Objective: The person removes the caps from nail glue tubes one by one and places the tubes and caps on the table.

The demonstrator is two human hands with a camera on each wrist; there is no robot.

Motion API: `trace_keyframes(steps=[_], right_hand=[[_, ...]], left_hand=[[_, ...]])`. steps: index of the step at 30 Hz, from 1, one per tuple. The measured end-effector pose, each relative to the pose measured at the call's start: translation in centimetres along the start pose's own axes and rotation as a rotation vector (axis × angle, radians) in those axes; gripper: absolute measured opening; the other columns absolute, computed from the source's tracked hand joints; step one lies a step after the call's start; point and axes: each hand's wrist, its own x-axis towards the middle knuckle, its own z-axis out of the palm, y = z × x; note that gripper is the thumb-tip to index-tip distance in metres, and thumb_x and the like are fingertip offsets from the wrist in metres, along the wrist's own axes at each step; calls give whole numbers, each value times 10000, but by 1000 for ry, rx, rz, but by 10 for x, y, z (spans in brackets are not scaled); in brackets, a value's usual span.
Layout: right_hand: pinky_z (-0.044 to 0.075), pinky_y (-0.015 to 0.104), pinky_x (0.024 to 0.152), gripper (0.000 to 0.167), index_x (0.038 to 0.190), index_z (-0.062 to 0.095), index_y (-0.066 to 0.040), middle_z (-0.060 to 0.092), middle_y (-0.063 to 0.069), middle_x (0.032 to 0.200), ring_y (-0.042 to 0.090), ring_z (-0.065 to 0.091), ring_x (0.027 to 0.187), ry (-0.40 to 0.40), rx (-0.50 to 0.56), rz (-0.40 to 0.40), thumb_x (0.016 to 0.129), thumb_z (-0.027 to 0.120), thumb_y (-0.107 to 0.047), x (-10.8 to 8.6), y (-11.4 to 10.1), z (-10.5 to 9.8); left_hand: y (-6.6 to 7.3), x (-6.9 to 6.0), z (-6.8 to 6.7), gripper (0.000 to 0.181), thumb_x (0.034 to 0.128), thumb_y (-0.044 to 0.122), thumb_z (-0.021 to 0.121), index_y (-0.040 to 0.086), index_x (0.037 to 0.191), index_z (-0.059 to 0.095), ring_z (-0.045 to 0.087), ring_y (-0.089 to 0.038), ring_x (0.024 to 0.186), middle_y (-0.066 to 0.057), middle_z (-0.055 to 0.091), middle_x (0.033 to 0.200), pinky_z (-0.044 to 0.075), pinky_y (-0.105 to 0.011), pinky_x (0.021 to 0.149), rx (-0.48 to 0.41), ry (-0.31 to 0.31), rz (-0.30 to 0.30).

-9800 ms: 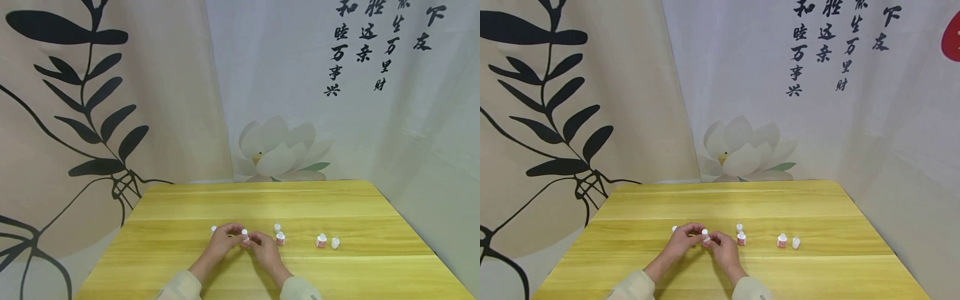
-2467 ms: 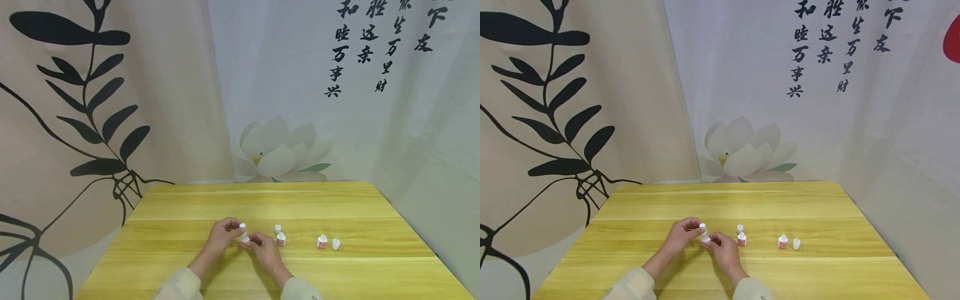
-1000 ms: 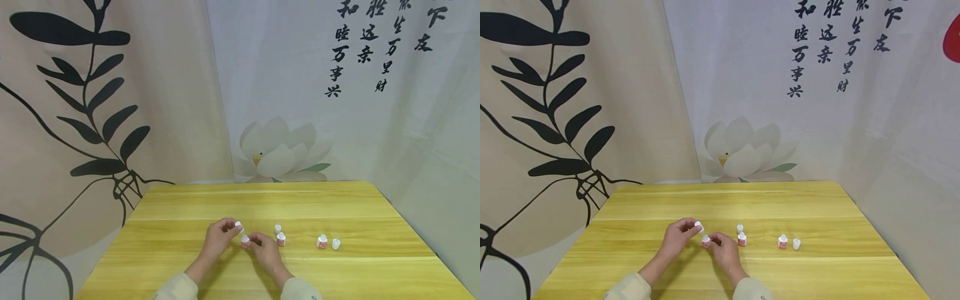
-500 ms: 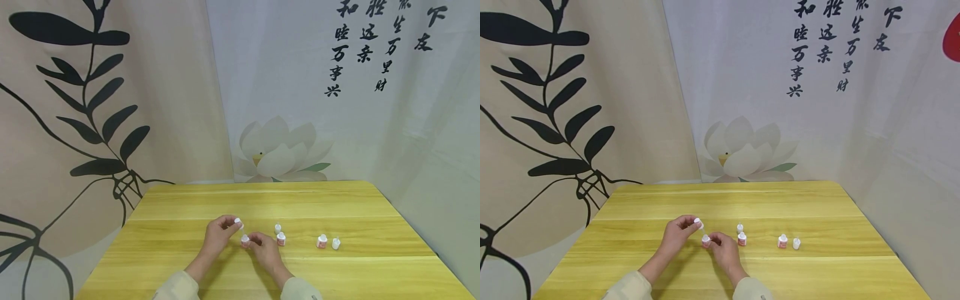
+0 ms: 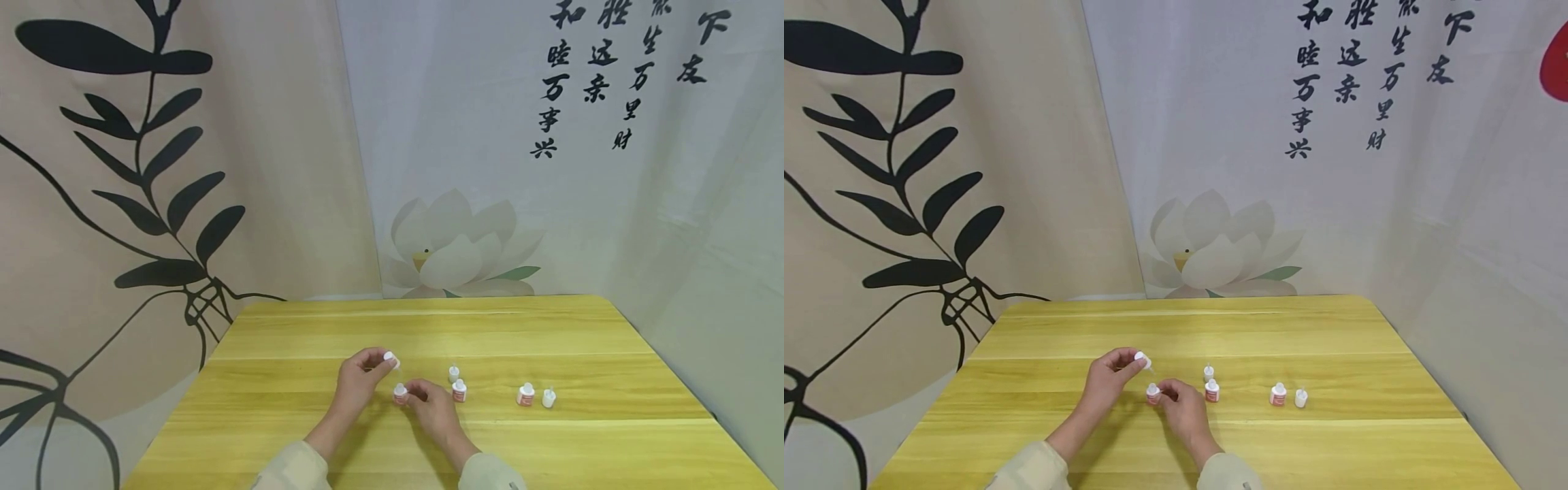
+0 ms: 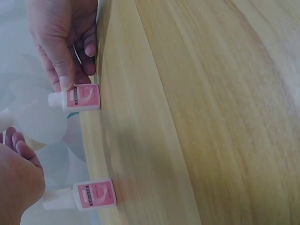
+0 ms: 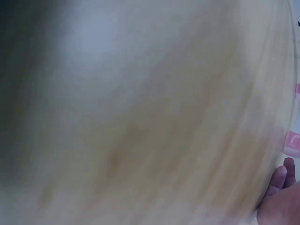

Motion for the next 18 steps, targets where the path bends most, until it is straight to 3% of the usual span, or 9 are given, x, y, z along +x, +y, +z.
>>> trace_keyframes(steps=[12,18], right_hand=[[522,301,750,120,983,718,-57,688,11,906,147,614,859,-7,18,0,920,702,-158,-2,-1,0],[522,289,741,115,981,718,-61,687,5,899,134,612,845,-9,15,-3,919,701,-156,-1,0,0]], left_hand=[[-3,2,6,240,884,178,761,8,1033,679,614,-185,886,-79,689,945,516,-278,795,-44,32,-2],[3,2,8,282,904,121,727,-12,1145,663,602,-160,895,-87,688,995,510,-233,774,-44,36,-32]])
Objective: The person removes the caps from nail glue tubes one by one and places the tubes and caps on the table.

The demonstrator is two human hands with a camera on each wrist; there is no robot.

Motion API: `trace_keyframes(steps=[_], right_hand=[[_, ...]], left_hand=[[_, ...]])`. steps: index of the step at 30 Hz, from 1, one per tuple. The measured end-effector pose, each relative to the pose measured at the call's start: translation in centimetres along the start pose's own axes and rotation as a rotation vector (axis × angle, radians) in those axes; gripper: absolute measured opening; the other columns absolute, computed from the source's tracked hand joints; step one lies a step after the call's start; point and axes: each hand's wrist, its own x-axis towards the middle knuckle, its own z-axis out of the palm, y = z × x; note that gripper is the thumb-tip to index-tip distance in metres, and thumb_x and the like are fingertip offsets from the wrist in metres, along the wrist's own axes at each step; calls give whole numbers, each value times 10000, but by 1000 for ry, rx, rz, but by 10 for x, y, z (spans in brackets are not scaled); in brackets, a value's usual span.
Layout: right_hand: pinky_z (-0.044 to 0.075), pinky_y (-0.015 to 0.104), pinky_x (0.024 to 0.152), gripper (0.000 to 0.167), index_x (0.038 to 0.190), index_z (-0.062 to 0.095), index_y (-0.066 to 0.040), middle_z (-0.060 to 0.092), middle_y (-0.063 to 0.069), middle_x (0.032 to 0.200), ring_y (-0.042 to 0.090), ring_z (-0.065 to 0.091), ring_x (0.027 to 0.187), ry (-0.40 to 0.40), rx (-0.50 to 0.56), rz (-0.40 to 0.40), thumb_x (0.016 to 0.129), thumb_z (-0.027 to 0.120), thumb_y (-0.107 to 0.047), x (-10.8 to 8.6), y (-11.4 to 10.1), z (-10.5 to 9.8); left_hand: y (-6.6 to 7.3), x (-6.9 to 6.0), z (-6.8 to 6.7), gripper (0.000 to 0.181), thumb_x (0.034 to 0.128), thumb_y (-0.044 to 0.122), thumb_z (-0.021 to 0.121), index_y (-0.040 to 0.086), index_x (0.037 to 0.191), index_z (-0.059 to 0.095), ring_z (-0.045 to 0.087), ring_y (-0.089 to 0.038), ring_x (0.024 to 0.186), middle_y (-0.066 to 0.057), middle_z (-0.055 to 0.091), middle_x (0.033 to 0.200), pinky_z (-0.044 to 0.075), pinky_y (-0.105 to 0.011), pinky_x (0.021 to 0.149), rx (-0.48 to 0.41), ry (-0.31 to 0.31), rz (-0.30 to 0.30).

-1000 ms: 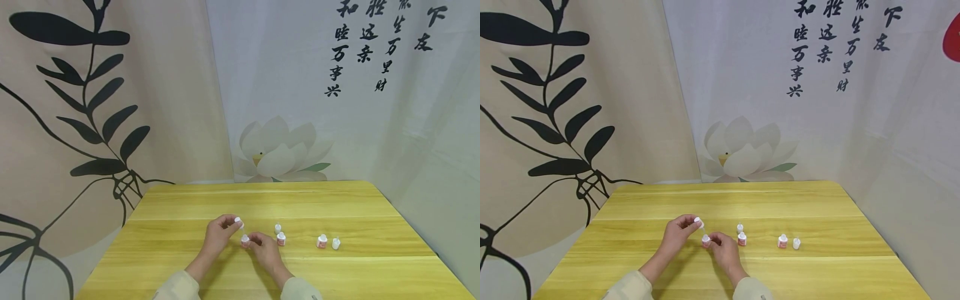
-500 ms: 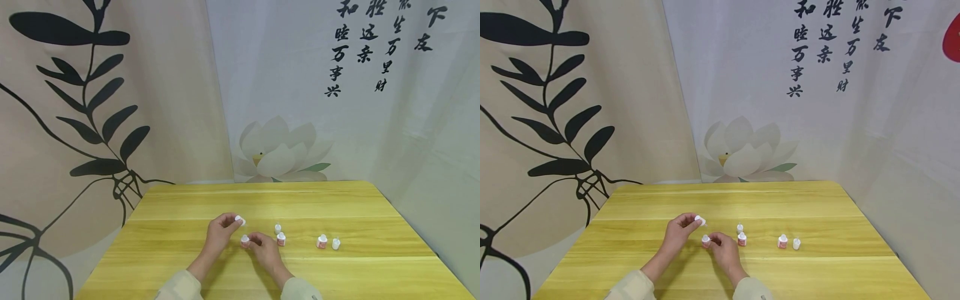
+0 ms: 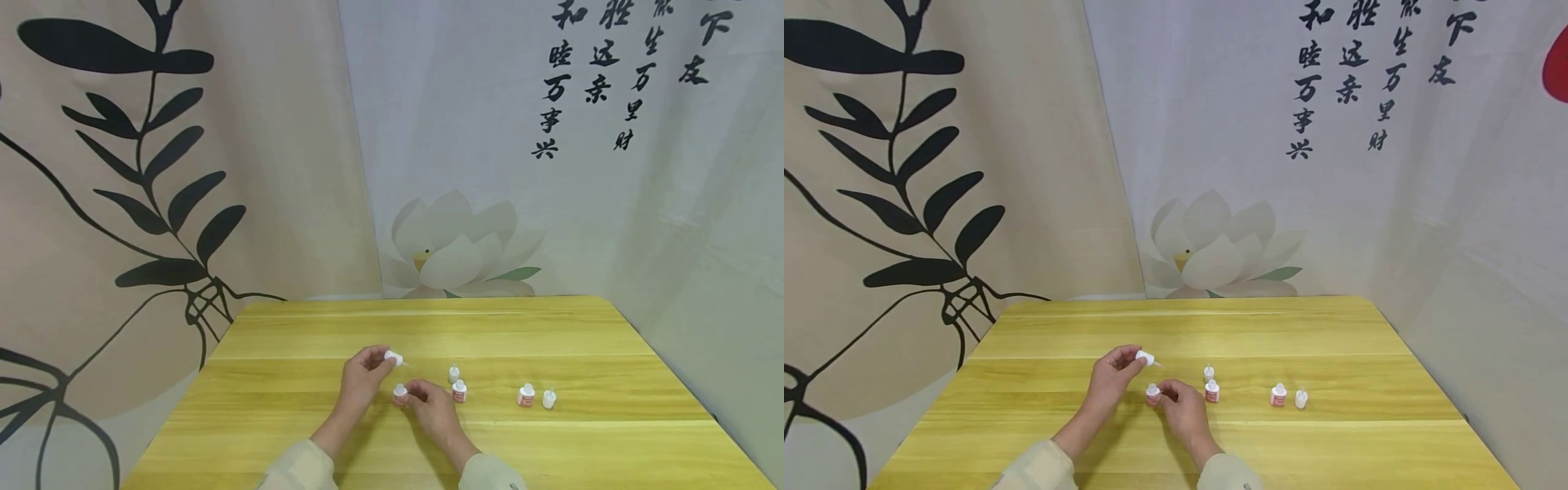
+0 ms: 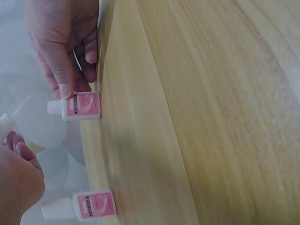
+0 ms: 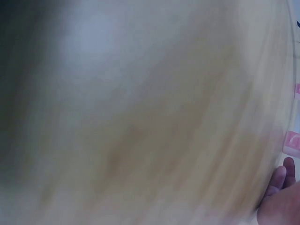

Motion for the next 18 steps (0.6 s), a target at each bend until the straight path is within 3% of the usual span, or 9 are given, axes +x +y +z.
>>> trace_keyframes(steps=[7,18], right_hand=[[521,295,758,99,990,715,-65,686,5,911,150,614,868,-15,1,8,932,680,-137,0,0,-1],[517,328,764,93,975,718,-74,689,8,899,158,611,864,-19,-8,16,935,681,-150,0,-1,-1]], left_hand=[[32,-15,1,270,922,69,685,-59,1158,657,607,-150,864,-126,693,993,525,-251,769,-11,-12,8],[28,-14,2,256,928,95,698,-72,1118,657,609,-181,893,-140,683,995,515,-247,783,-49,-13,26]])
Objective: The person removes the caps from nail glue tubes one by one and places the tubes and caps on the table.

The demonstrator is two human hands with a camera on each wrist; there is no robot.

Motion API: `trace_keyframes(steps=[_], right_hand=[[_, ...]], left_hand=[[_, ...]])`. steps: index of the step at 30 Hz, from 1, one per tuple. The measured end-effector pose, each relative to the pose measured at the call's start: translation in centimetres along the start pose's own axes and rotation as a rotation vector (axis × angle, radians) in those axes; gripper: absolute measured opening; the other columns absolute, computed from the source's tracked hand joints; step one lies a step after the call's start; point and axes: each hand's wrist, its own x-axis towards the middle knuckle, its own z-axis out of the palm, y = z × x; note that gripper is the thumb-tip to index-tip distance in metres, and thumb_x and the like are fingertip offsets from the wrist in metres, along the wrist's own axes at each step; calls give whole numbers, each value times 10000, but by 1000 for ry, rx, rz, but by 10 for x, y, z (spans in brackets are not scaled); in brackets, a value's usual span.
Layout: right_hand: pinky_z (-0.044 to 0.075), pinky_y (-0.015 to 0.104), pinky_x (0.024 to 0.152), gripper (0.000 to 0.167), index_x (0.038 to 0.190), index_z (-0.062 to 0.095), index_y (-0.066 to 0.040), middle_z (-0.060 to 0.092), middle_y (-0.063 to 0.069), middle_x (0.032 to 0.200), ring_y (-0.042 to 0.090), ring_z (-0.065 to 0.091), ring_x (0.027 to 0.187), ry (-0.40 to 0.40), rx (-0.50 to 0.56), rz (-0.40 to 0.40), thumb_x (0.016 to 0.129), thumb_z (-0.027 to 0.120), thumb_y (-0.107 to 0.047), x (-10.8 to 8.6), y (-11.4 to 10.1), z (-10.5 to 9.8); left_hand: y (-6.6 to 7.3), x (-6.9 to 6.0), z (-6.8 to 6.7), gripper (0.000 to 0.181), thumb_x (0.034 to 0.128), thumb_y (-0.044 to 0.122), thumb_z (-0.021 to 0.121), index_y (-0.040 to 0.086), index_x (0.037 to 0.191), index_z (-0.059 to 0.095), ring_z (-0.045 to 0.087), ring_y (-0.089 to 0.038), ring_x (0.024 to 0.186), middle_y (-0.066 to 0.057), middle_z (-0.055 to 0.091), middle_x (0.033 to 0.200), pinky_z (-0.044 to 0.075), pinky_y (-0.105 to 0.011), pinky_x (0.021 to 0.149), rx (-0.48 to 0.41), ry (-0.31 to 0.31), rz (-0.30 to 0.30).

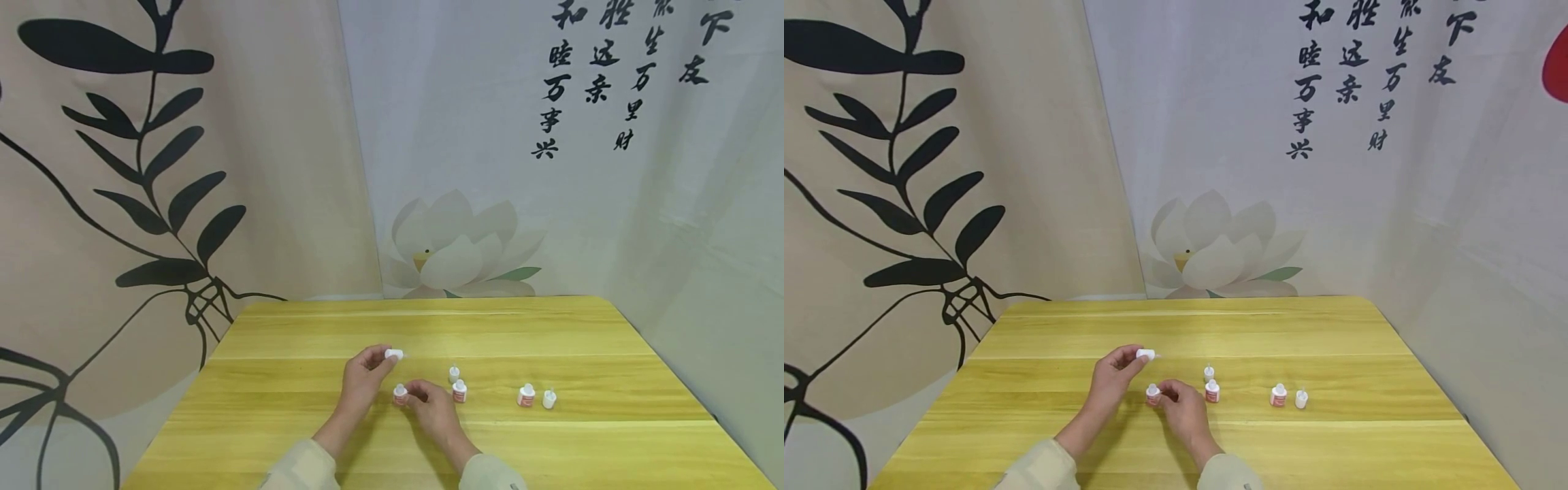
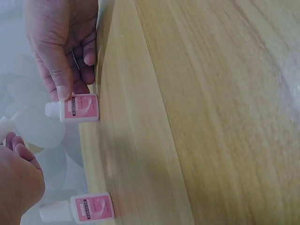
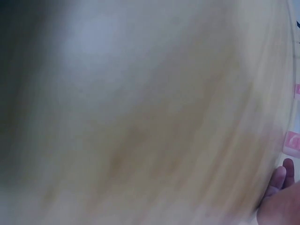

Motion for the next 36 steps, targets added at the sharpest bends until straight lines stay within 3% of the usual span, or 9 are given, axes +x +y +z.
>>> trace_keyframes(steps=[10,19,26,36], right_hand=[[524,321,769,113,986,716,-73,689,6,914,161,616,878,-3,12,6,935,686,-170,0,1,0],[521,306,760,92,977,719,-72,697,9,910,156,618,875,7,11,0,930,687,-144,1,2,1],[523,288,744,84,963,722,-65,695,3,892,133,616,849,25,8,-15,917,696,-129,2,3,2],[516,282,737,93,967,718,-40,690,20,892,159,613,858,25,14,-19,909,700,-110,0,1,2]], left_hand=[[-32,14,2,232,908,97,719,-24,1096,655,593,-165,876,-98,669,968,519,-242,761,-5,16,-25],[-32,14,2,214,885,77,725,-13,1068,661,601,-186,886,-81,662,947,522,-241,767,4,38,-22],[-34,16,3,266,894,102,724,-19,1129,691,617,-170,870,-93,688,948,525,-239,750,47,33,5],[-32,17,2,222,864,67,740,10,1075,701,616,-176,848,-80,696,926,519,-249,727,42,45,-23]])
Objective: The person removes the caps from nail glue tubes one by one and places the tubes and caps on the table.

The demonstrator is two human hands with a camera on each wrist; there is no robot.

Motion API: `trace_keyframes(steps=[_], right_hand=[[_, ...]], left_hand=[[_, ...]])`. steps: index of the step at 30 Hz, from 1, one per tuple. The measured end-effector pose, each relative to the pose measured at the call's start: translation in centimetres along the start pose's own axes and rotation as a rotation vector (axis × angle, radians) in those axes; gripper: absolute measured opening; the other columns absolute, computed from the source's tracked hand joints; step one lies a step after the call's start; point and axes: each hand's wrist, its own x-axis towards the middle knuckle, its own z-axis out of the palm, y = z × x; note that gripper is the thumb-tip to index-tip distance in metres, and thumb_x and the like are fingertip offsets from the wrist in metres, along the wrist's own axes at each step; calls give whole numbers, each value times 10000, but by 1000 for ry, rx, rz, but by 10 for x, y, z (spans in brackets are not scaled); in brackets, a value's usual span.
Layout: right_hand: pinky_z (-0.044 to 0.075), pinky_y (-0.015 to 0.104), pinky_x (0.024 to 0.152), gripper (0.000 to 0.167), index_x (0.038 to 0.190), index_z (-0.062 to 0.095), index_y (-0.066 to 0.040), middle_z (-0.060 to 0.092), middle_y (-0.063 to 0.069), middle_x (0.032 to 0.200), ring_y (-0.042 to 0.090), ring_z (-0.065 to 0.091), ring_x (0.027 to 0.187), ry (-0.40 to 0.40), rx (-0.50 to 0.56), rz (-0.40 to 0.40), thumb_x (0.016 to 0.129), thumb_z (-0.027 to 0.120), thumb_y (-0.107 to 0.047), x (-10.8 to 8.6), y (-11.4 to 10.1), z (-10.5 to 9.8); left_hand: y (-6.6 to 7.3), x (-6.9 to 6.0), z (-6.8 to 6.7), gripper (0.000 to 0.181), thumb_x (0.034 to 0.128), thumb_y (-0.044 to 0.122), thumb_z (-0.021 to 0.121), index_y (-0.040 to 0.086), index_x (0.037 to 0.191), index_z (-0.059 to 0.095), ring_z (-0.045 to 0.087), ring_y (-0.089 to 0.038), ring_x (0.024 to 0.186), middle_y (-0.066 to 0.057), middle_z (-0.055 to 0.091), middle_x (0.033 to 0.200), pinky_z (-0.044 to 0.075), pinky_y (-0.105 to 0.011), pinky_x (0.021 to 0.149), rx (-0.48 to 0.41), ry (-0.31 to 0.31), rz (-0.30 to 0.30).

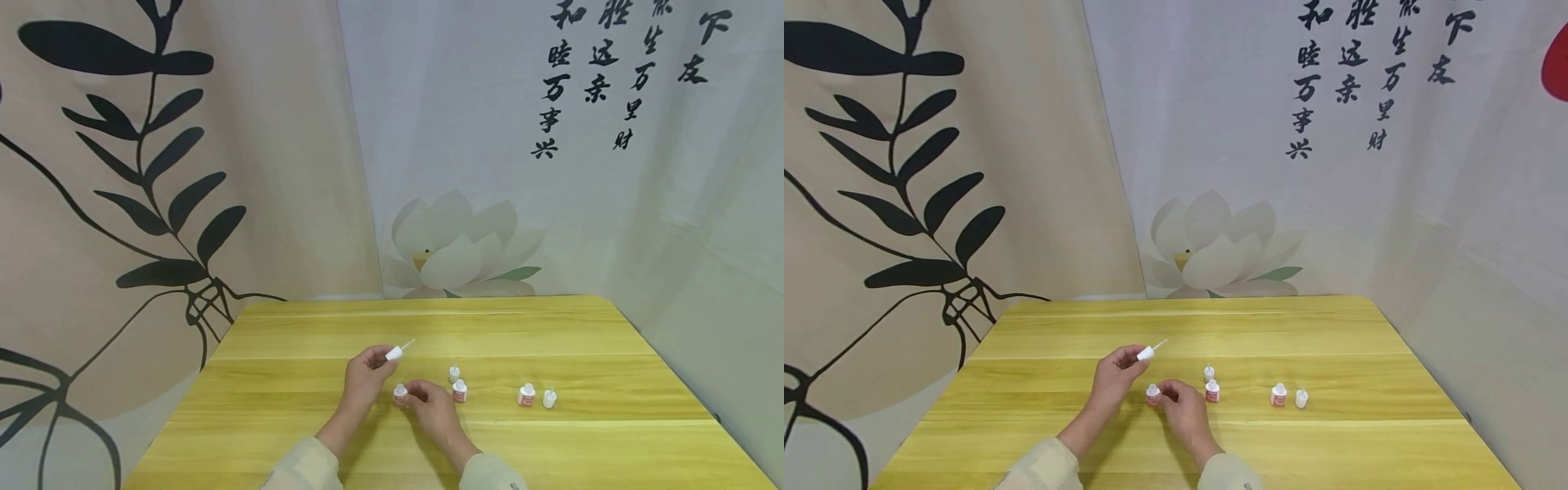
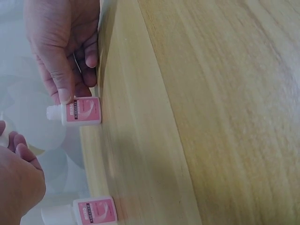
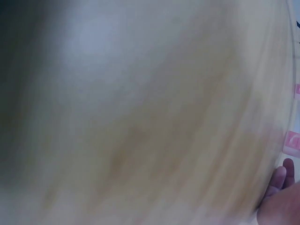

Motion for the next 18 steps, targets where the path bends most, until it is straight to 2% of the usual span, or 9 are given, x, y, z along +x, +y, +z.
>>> trace_keyframes(steps=[4,11,18], right_hand=[[512,286,737,97,965,718,-40,688,22,893,165,609,860,-2,-1,5,908,705,-117,0,0,0],[516,278,727,90,959,721,-47,697,22,895,163,616,860,2,-1,5,912,704,-122,-1,-1,0],[519,262,724,74,952,725,-57,699,9,890,149,617,855,4,-8,7,915,699,-116,0,0,0]], left_hand=[[1,-1,0,226,865,65,740,0,1076,690,608,-180,849,-86,686,924,517,-249,734,-11,-7,2],[2,-2,1,312,890,66,721,-29,1184,674,599,-136,861,-120,696,988,512,-206,720,-7,-13,-5],[32,-15,1,265,889,4,686,-89,1136,664,590,-145,834,-182,686,963,503,-216,709,9,-18,7]])
